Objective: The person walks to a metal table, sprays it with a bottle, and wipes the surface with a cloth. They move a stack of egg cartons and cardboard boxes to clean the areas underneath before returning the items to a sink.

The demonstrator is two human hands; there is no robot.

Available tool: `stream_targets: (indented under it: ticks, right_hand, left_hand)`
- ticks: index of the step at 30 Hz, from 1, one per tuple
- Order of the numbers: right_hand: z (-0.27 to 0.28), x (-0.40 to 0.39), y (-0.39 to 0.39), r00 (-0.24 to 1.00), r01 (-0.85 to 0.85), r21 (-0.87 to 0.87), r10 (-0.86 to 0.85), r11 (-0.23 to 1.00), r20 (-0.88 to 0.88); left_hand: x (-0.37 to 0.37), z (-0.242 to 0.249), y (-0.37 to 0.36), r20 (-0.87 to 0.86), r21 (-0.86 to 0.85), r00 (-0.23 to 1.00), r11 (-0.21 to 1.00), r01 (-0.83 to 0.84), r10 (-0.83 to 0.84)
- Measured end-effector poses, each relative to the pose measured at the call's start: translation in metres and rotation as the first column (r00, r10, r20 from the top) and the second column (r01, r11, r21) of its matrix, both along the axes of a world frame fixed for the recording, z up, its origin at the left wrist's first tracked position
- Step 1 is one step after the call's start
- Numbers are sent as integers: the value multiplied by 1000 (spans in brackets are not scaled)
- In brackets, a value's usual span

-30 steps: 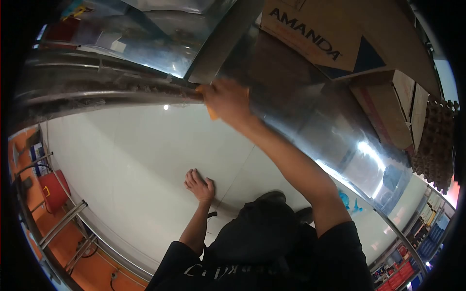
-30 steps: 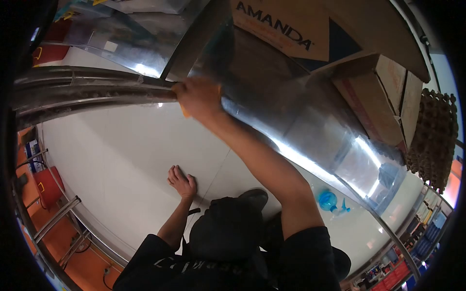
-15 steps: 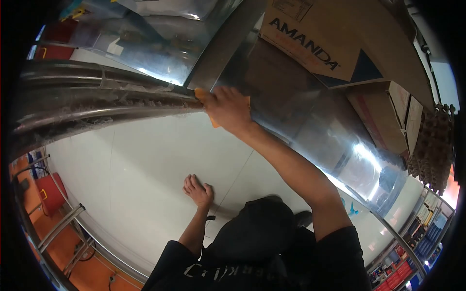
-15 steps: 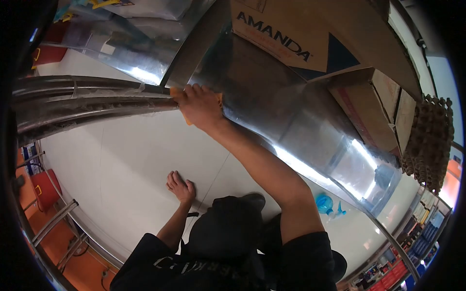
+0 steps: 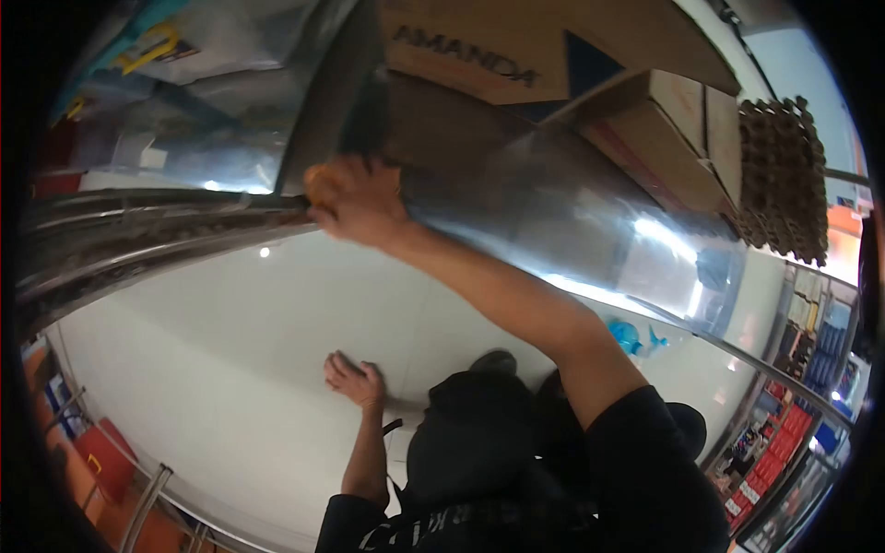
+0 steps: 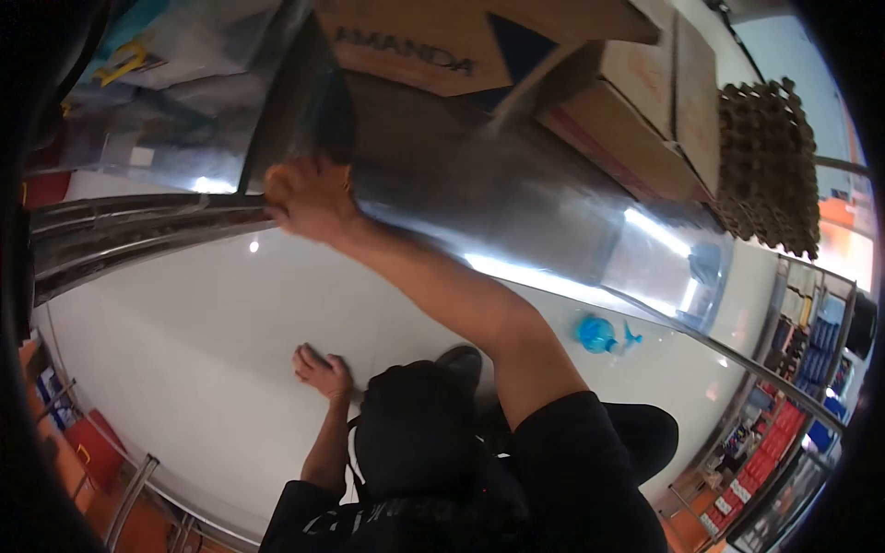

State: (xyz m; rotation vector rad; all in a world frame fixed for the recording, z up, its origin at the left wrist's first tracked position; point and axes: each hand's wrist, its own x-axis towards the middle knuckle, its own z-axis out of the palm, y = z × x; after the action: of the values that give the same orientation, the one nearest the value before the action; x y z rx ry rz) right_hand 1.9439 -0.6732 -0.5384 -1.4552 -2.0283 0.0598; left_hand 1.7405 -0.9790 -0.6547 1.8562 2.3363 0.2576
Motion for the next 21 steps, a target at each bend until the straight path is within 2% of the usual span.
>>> stream_targets:
  ticks: [3,4,6,8,10,12,13,15,17,18,21]
  right_hand:
    - [4,40,-31,992,-27,59,34,998,-119]
    - [-9,60,-40,1000,-4,98,1,995,25]
    - [-1,120,-64,930,139,130,-174,982,325]
    - [13,191,-97,855,517,-126,-505,847,119]
    - [-16,282,-144,722,648,96,-649,756,240]
    - [5,342,-200,567,754,160,-755,637,331]
    - [-18,390,-234,478,840,94,-810,535,339]
    - [-6,444,-285,227,968,5,-884,251,408]
    - [16,463,-299,-203,979,80,-857,-188,474]
    - [-7,494,-317,-277,959,196,-831,-206,482]
    - [10,455,-280,-71,974,-166,-907,-152,414]
  left_hand:
    - [3,2,1,-30,18,1000,1000,8,-8]
    - [1,2,-1,-31,29,1000,1000,1,0]
    - [1,-2,-1,-21,53,1000,999,1,0]
    - [3,1,0,-31,42,999,999,-7,9]
    - [5,3,1,-69,44,997,999,-19,22]
    - [5,1,1,-73,61,997,998,-13,17]
    - [5,1,2,-82,69,997,998,-11,17]
    - [7,3,1,-99,99,995,995,10,0]
    - [7,3,3,-95,123,995,992,21,-9]
    - [7,2,6,-107,132,994,991,9,5]
    - [9,1,-1,-150,129,988,991,-14,34]
